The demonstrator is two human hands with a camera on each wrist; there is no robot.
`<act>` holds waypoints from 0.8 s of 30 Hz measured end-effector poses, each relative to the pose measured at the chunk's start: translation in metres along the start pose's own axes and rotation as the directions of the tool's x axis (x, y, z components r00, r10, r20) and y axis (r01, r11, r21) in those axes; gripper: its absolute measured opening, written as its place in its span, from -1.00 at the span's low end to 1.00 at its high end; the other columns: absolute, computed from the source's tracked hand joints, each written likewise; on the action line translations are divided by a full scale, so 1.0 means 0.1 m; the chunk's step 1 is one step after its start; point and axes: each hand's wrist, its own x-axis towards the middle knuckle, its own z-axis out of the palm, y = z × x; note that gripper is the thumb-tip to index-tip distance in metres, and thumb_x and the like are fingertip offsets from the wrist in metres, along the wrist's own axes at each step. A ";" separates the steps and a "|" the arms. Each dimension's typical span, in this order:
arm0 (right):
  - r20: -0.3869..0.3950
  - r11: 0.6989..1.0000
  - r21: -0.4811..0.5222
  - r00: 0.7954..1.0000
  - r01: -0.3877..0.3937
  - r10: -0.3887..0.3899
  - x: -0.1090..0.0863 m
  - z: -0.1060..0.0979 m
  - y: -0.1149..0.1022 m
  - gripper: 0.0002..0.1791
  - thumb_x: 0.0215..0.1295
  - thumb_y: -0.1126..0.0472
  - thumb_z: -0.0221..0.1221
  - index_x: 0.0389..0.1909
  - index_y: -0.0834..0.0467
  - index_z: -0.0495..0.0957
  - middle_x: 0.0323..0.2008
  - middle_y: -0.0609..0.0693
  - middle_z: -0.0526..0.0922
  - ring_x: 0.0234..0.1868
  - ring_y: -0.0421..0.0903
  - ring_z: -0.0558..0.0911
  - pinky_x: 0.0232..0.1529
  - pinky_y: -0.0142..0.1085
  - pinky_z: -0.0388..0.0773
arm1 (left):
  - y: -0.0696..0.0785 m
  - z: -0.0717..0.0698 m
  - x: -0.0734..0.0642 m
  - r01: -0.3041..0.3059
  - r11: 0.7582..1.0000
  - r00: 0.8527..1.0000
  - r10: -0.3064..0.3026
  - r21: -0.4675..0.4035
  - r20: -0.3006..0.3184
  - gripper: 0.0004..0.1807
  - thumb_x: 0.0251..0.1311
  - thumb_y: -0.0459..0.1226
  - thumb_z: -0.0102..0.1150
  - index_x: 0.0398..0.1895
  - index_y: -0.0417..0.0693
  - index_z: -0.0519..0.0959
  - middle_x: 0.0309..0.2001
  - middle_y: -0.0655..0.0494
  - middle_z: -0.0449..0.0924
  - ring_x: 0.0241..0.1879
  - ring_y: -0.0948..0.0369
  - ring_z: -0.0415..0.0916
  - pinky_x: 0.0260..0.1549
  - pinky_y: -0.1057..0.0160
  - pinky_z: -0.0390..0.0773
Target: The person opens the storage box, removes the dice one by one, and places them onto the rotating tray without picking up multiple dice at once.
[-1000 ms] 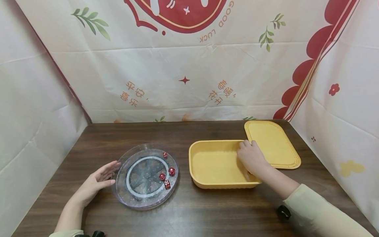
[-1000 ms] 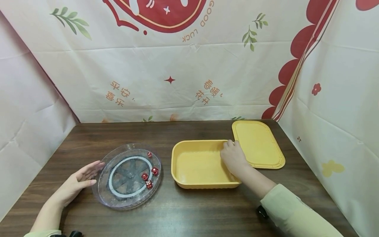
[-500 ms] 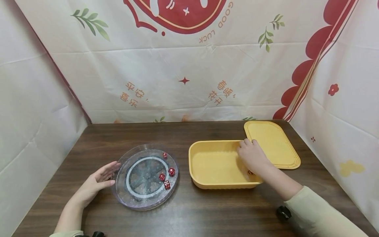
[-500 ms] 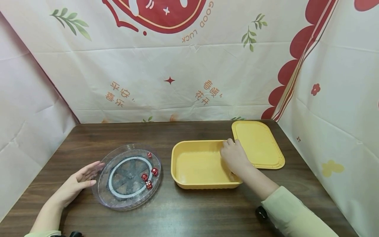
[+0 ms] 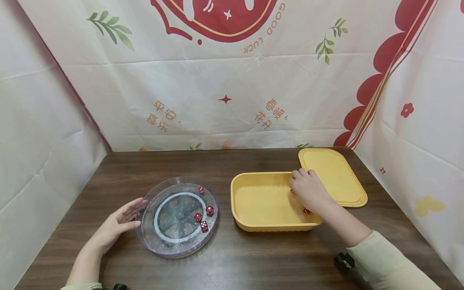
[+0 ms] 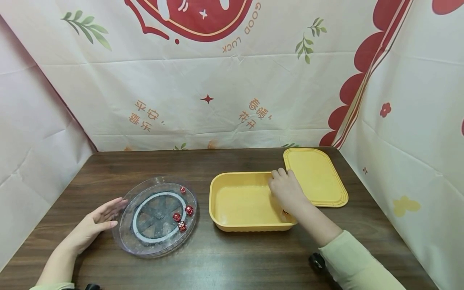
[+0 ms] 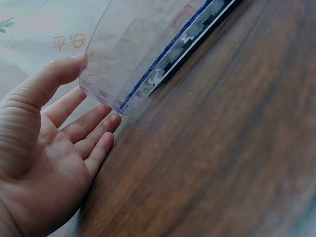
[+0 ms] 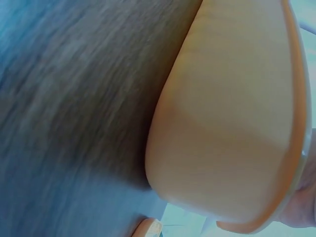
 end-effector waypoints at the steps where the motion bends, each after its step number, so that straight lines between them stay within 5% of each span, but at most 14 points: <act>1: -0.003 1.000 0.004 1.000 -0.001 0.001 0.00 0.00 0.00 -0.74 -0.08 0.24 0.44 -0.61 0.15 0.49 -0.46 0.07 0.42 -0.35 0.09 0.42 -0.35 -0.05 0.35 | 0.00 0.00 0.00 0.000 1.000 1.000 0.000 -0.001 0.000 -0.35 0.27 -0.54 0.00 0.42 -0.36 0.07 0.34 0.00 0.30 0.28 0.42 0.21 0.13 0.53 0.23; 24: -0.068 0.988 0.150 0.997 -0.028 0.039 0.14 -0.12 -0.15 -0.80 -0.06 0.24 0.42 -0.57 0.11 0.54 -0.44 0.00 0.43 -0.31 0.06 0.41 -0.29 -0.07 0.34 | -0.03 0.00 0.00 0.014 1.000 1.000 -0.014 -0.016 -0.008 -0.35 0.27 -0.54 0.01 0.42 -0.33 0.08 0.34 -0.01 0.30 0.28 0.42 0.22 0.13 0.52 0.24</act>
